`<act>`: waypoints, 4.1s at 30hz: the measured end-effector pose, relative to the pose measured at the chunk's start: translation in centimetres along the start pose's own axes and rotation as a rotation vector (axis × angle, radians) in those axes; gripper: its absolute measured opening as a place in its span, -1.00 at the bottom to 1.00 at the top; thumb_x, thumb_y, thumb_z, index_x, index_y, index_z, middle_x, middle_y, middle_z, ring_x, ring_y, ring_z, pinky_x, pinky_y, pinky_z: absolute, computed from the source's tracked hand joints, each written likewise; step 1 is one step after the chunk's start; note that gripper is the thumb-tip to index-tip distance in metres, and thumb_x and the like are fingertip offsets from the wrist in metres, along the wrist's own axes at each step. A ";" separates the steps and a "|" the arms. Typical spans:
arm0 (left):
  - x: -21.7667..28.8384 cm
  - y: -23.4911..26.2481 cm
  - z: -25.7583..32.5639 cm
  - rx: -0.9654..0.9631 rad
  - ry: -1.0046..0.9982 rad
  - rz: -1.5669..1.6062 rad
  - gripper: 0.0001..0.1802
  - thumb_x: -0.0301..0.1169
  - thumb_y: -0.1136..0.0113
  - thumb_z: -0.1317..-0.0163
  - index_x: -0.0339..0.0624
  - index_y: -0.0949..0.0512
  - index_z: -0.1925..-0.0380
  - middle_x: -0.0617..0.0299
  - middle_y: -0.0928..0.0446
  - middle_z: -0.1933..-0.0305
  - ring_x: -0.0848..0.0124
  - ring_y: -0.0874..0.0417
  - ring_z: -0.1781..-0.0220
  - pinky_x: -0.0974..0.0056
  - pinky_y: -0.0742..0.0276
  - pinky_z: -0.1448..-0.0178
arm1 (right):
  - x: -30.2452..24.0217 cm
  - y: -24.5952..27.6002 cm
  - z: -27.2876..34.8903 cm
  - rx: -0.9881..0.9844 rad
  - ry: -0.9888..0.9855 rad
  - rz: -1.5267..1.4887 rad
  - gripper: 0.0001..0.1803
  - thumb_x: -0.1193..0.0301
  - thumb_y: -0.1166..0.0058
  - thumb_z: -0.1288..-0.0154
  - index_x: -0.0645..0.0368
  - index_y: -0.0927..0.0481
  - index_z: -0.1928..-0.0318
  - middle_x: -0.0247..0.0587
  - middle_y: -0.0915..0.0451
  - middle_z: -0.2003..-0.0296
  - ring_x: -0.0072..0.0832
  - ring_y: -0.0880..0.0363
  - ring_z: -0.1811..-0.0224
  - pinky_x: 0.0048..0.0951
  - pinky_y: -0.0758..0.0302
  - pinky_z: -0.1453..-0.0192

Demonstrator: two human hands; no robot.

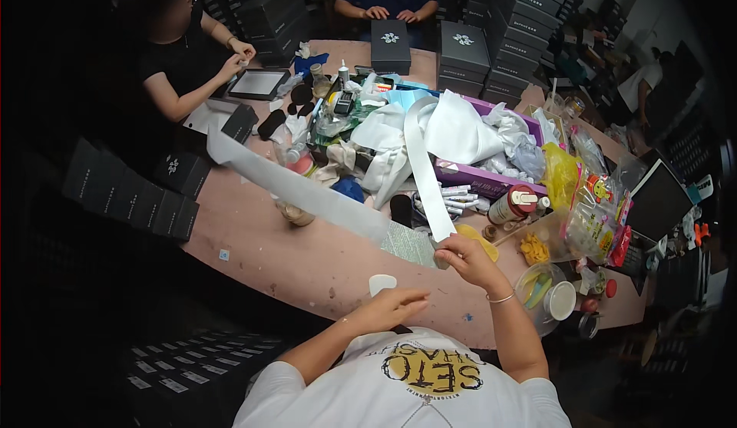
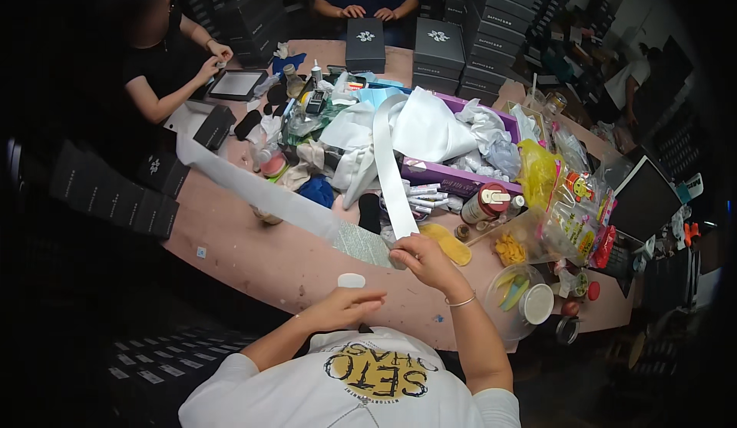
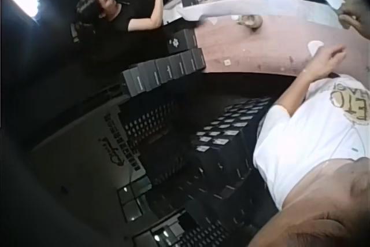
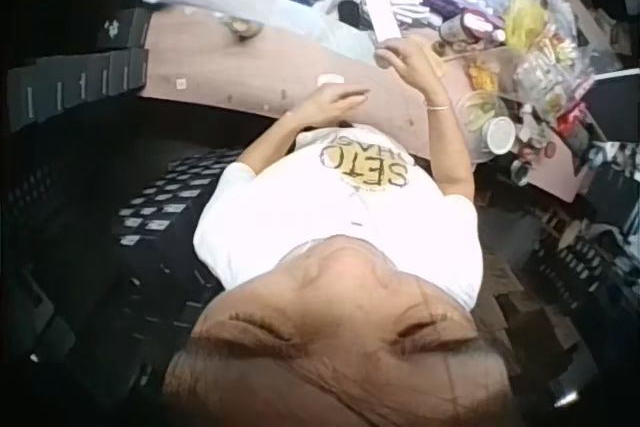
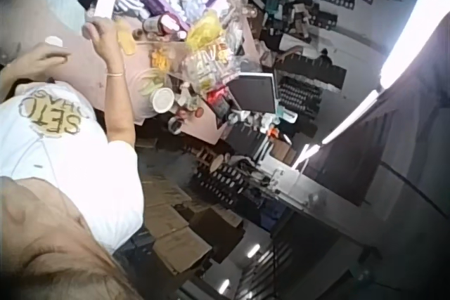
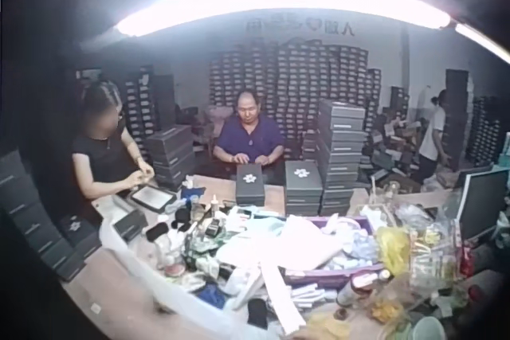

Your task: Organizing, labeling, and packing shoes into boxes at a warehouse workstation.

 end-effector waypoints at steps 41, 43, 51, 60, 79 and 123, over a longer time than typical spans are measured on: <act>-3.8 -5.6 -0.2 -0.192 -0.085 0.065 -0.54 -0.43 -0.24 -0.23 -0.29 -0.45 -0.14 0.12 -0.62 0.16 0.54 -0.54 0.18 0.38 -0.50 0.04 | 2.1 0.1 22.7 0.647 -0.218 -0.861 -0.79 0.37 0.06 -0.45 0.26 -0.54 0.20 -0.27 -0.62 0.28 -0.52 -0.62 0.22 -0.42 -0.60 0.05; -3.5 -4.4 -0.8 -0.212 -0.069 -0.035 -0.53 -0.46 -0.26 -0.20 -0.29 -0.45 -0.13 0.09 -0.62 0.13 0.51 -0.57 0.16 0.38 -0.50 0.04 | 2.0 0.5 22.8 0.639 -0.205 -0.900 -0.79 0.37 0.08 -0.45 0.27 -0.54 0.17 -0.23 -0.63 0.26 -0.46 -0.65 0.19 -0.35 -0.62 0.02; 4.0 -2.5 -2.5 0.013 -0.360 -0.619 -0.22 -0.21 -0.33 -0.13 0.03 -0.23 -0.35 -0.04 -0.44 -0.16 0.08 -0.22 -0.36 -0.01 -0.08 -0.40 | 1.3 1.2 22.9 0.696 -0.188 -0.928 -0.75 0.35 0.12 -0.46 0.29 -0.52 0.10 -0.13 -0.63 0.19 -0.37 -0.66 0.16 -0.28 -0.62 0.01; 8.4 -6.9 -13.6 -0.605 -0.569 -0.537 -0.66 -0.14 -0.25 -0.20 -0.15 -0.60 0.18 0.12 -0.55 -0.02 0.16 -0.41 -0.21 -0.04 -0.10 -0.29 | 0.3 1.6 23.2 0.815 -0.209 -0.871 -0.73 0.36 0.14 -0.47 0.34 -0.50 0.09 -0.14 -0.61 0.18 -0.39 -0.64 0.15 -0.31 -0.62 0.02; 5.9 -10.5 -15.8 -0.679 -0.504 -0.395 -0.81 -0.47 -0.23 -0.19 -0.29 -0.61 0.21 0.12 -0.63 0.30 0.36 -0.62 0.29 0.29 -0.51 0.14 | 4.3 -3.3 28.4 1.297 -0.363 -0.395 -0.78 0.38 0.08 -0.46 0.25 -0.56 0.24 -0.42 -0.54 0.31 -0.71 -0.51 0.29 -0.59 -0.52 0.18; 14.7 -107.0 -19.6 -0.908 0.316 0.316 -0.69 -0.36 -0.12 -0.30 -0.14 -0.51 -0.03 0.26 -0.56 0.01 0.36 -0.56 -0.06 0.17 -0.45 -0.15 | 16.0 12.0 114.4 1.818 -1.142 0.219 -0.69 0.37 -0.27 -0.14 0.25 -0.59 0.13 -0.13 -0.62 0.36 -0.42 -0.61 0.35 -0.43 -0.53 0.22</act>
Point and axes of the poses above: each hand's wrist, its own z-axis away from the middle knuckle, its own y-axis out of the back of the hand, x = y × z, the point moved 3 cm from there along -z, towards the middle knuckle
